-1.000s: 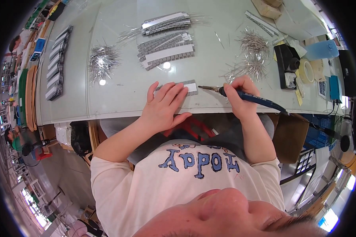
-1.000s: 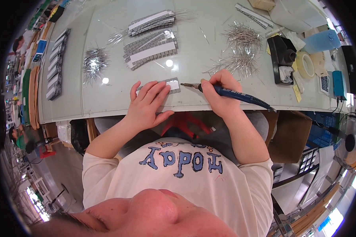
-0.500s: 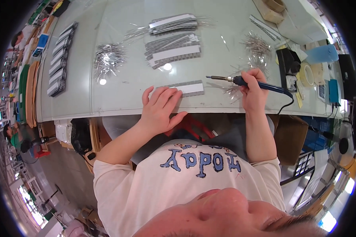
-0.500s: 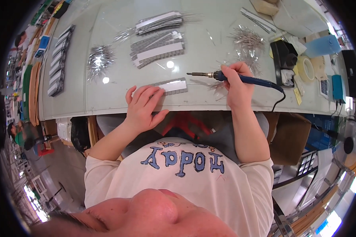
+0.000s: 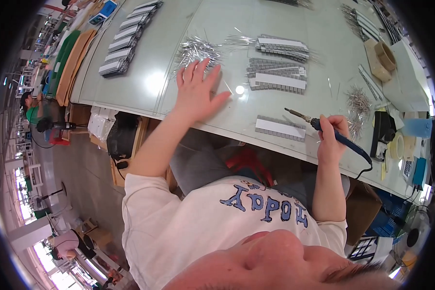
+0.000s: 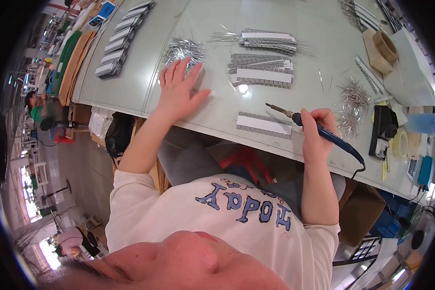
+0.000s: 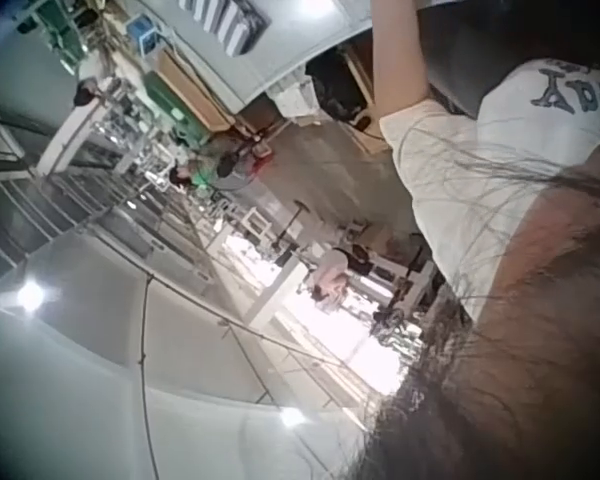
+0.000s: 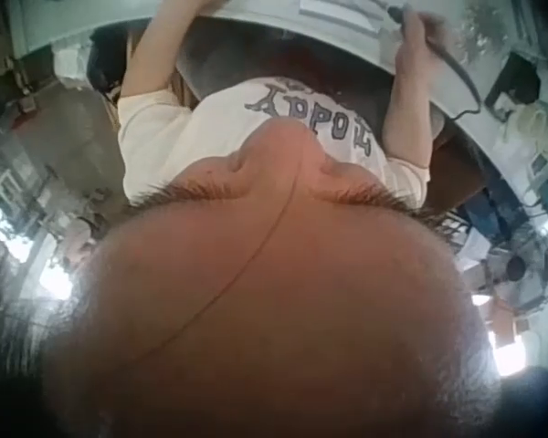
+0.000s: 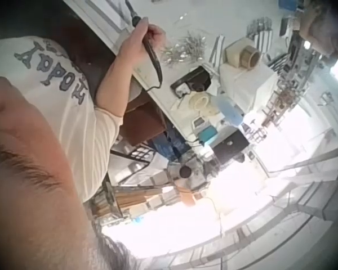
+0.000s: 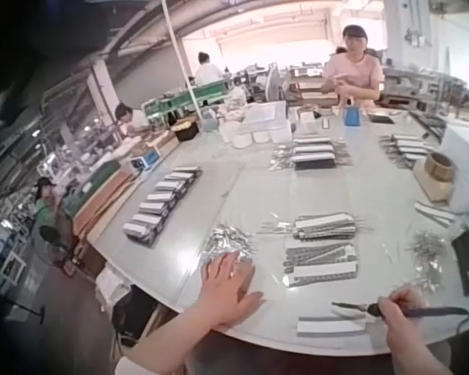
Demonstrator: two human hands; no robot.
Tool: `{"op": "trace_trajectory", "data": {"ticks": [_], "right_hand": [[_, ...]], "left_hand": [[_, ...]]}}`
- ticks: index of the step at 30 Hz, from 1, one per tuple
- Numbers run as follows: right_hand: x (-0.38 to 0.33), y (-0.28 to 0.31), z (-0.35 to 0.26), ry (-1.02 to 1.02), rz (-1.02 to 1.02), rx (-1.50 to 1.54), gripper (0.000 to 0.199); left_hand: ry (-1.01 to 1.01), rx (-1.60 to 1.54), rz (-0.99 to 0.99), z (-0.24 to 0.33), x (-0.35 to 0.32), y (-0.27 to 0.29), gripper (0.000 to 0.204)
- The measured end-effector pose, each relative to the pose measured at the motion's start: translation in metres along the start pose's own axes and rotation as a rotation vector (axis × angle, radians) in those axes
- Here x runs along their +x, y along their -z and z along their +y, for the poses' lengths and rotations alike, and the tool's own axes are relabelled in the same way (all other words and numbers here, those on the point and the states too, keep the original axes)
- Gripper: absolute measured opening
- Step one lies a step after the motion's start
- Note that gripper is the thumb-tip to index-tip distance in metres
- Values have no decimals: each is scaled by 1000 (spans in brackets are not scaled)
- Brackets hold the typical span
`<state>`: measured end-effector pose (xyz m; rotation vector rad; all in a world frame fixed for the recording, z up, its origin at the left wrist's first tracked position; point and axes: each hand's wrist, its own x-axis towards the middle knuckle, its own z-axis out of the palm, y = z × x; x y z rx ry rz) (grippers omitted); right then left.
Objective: The person solders metal leads onto component strips using a soldering iron by hand and stacks the assembled strips on the table.
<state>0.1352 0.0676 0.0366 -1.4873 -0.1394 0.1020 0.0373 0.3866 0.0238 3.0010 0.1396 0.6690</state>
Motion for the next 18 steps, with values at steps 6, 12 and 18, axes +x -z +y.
{"op": "trace_trajectory", "data": {"ticks": [6, 12, 18], "right_hand": [[0, -11, 8, 61, -24, -50, 17], [-7, -19, 10, 129, -78, -26, 16], [-27, -33, 13, 227, -218, -131, 18]], "left_hand": [[-99, 16, -181, -24, 23, -9, 61], [-250, -124, -211, 19, -20, 15, 63], [-215, -285, -157, 65, -65, 11, 71]]}}
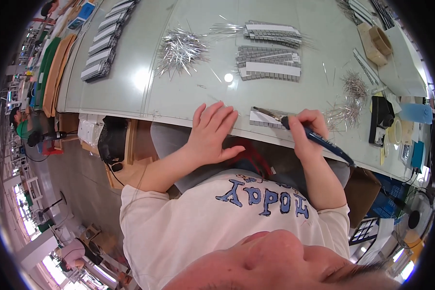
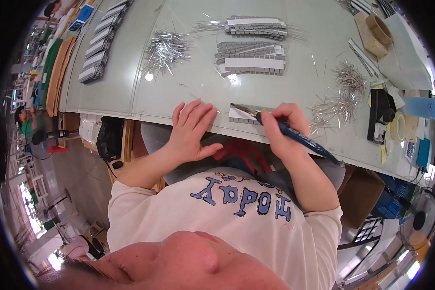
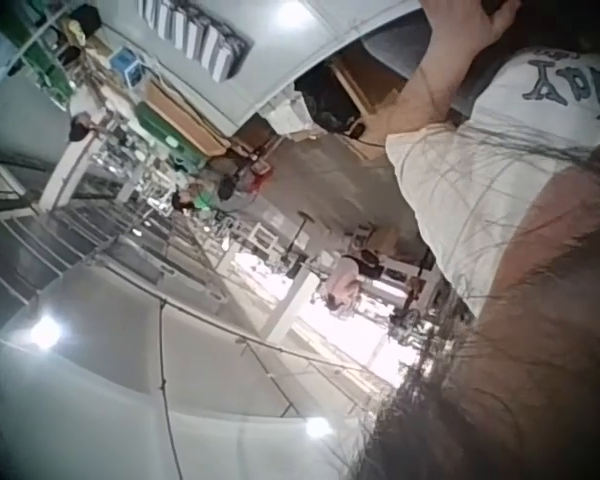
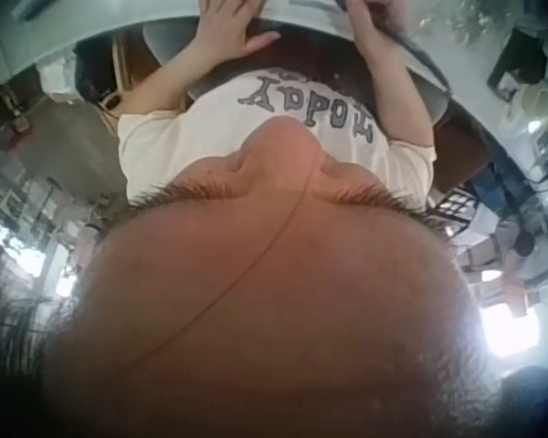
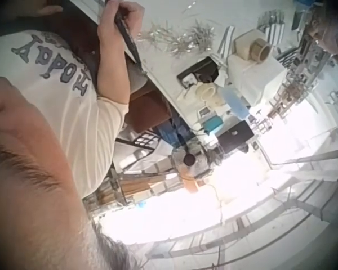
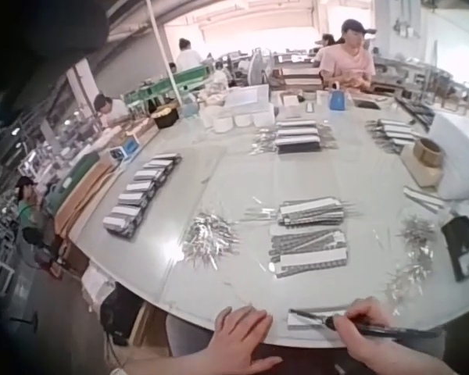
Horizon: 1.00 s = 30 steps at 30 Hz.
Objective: The person solders metal leads onto component strips using a soldering iron by hand and stacks the assembled strips on the table.
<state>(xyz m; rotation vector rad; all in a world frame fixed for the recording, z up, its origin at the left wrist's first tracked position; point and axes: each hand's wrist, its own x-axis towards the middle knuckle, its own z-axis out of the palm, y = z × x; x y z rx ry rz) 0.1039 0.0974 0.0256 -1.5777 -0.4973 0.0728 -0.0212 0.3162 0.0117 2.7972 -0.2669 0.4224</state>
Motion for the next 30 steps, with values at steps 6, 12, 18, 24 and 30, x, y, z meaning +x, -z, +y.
{"op": "trace_trajectory", "data": {"ticks": [6, 12, 18, 24, 30], "right_hand": [[-8, -10, 1, 26, -50, -123, 20], [-6, -12, 0, 87, -81, -191, 20], [-6, -12, -2, 52, -86, -172, 20], [-6, -14, -3, 47, -114, -179, 19], [-5, -13, 0, 90, -128, -209, 19]], "left_hand": [[11, -27, 78, 4, -1, -10, 71], [-20, 1, 113, 1, 0, -13, 69], [-27, 16, 103, 0, 0, -14, 66], [-34, 28, 108, -1, 0, -15, 63], [-28, 30, 124, -3, 0, -16, 61]]}}
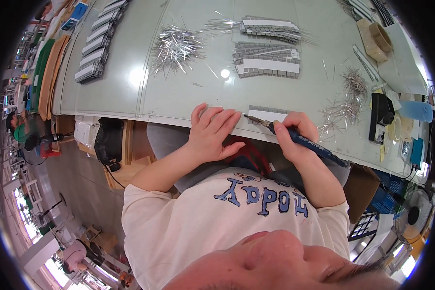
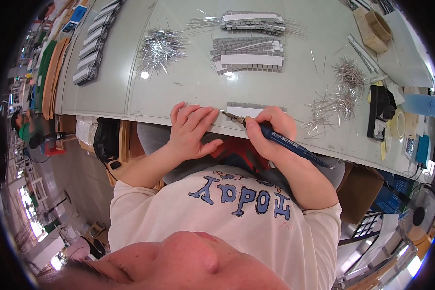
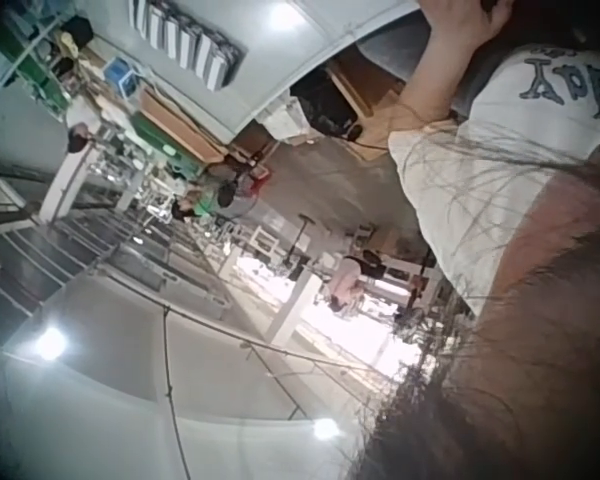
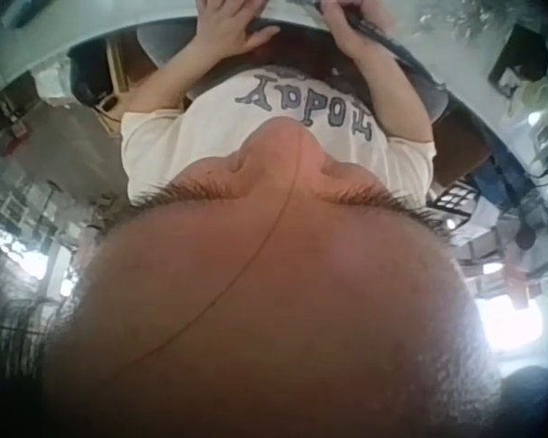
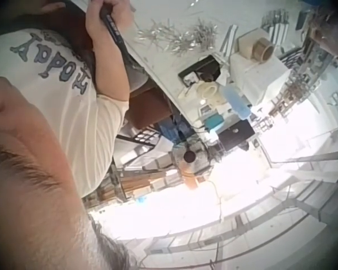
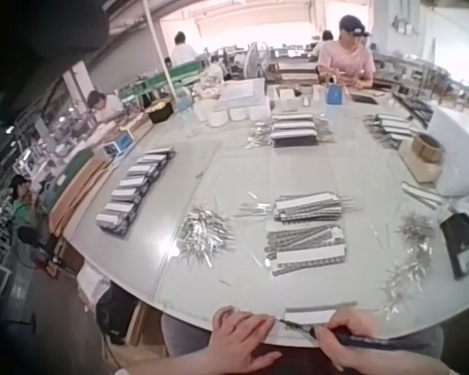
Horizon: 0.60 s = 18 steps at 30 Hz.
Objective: The person solders metal leads onto component strips using a soldering iron by hand and stacks the assembled strips on the table.
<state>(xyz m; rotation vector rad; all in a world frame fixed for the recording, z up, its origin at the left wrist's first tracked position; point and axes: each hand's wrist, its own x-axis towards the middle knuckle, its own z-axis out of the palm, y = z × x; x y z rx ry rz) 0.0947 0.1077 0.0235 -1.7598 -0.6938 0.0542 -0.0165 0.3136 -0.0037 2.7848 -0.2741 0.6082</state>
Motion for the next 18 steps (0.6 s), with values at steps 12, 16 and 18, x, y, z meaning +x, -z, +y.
{"op": "trace_trajectory", "data": {"ticks": [12, 16, 18], "right_hand": [[0, 0, 1, -49, 57, 70, 19], [0, -1, -1, -78, 21, 63, 20], [1, -2, 0, -68, 16, 53, 20]], "left_hand": [[2, -2, 4, 0, 0, 1, 60], [-2, 0, 6, 0, 0, 0, 59], [-4, 1, 9, 0, 0, -1, 59]]}}
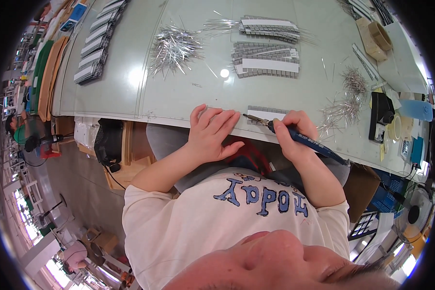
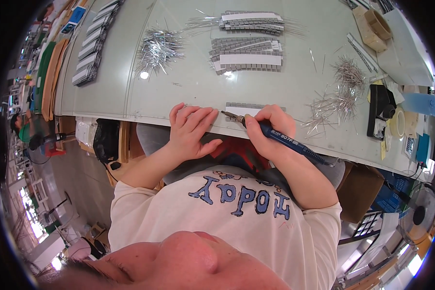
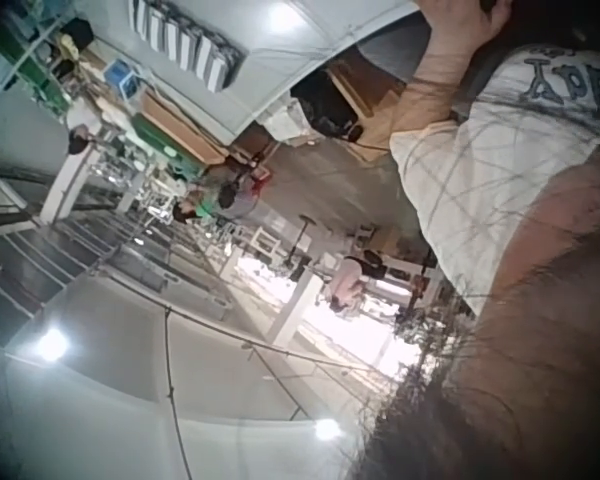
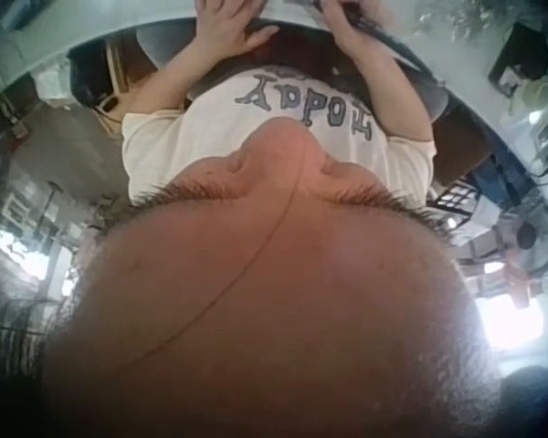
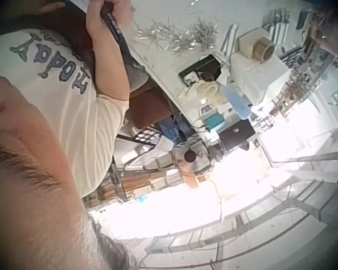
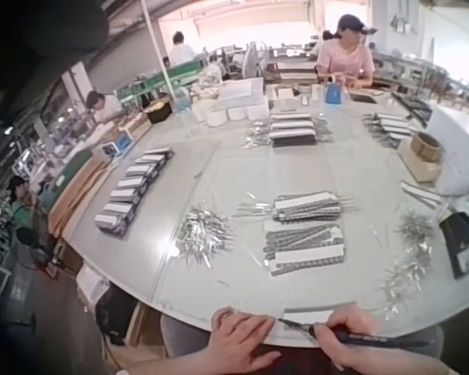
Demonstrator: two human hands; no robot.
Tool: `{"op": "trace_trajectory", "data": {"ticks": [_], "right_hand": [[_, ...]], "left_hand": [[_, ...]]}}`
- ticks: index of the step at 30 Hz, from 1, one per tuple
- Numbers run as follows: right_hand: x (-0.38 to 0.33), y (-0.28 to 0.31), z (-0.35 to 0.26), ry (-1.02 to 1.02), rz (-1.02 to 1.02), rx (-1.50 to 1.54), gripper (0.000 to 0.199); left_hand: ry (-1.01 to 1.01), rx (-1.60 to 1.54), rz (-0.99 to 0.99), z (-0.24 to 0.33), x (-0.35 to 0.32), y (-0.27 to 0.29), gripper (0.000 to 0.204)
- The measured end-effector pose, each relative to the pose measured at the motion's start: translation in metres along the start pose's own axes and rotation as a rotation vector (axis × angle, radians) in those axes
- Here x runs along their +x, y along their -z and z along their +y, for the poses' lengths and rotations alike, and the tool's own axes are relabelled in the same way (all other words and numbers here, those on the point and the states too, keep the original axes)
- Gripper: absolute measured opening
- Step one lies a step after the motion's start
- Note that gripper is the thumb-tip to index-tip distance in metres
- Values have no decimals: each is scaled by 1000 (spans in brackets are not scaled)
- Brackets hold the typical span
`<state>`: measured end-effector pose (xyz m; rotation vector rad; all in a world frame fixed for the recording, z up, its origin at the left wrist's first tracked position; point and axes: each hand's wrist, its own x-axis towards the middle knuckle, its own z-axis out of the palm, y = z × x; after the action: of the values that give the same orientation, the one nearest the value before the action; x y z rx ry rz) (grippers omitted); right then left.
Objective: The person solders metal leads onto component strips using a soldering iron by hand and stacks the assembled strips on the table.
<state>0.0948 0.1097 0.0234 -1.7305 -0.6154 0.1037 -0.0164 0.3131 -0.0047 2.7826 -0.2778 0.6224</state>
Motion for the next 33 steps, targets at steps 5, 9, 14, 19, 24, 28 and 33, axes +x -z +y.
{"op": "trace_trajectory", "data": {"ticks": [5, 9, 14, 19, 24, 28, 33], "right_hand": [[5, 0, -1, 57, -45, -113, 21], [11, 2, 3, -287, 94, 256, 20], [21, 21, -3, -487, 300, 543, 20], [23, 36, -1, -398, 379, 515, 19], [26, 58, -5, -295, 478, 507, 19], [29, 77, -15, -221, 632, 564, 16], [31, 104, -12, -17, 854, 524, 11]], "left_hand": [[-3, 0, 13, 0, 0, 0, 59], [11, -99, 70, -2, -3, 3, 53], [-89, -206, 136, 7, 0, 3, 42], [-44, -189, -115, 52, 46, -8, 61], [-149, -103, -194, 53, 48, -11, 51], [-252, -110, -126, 39, 38, -4, 43], [-211, -198, -107, 17, 79, 15, 35]]}}
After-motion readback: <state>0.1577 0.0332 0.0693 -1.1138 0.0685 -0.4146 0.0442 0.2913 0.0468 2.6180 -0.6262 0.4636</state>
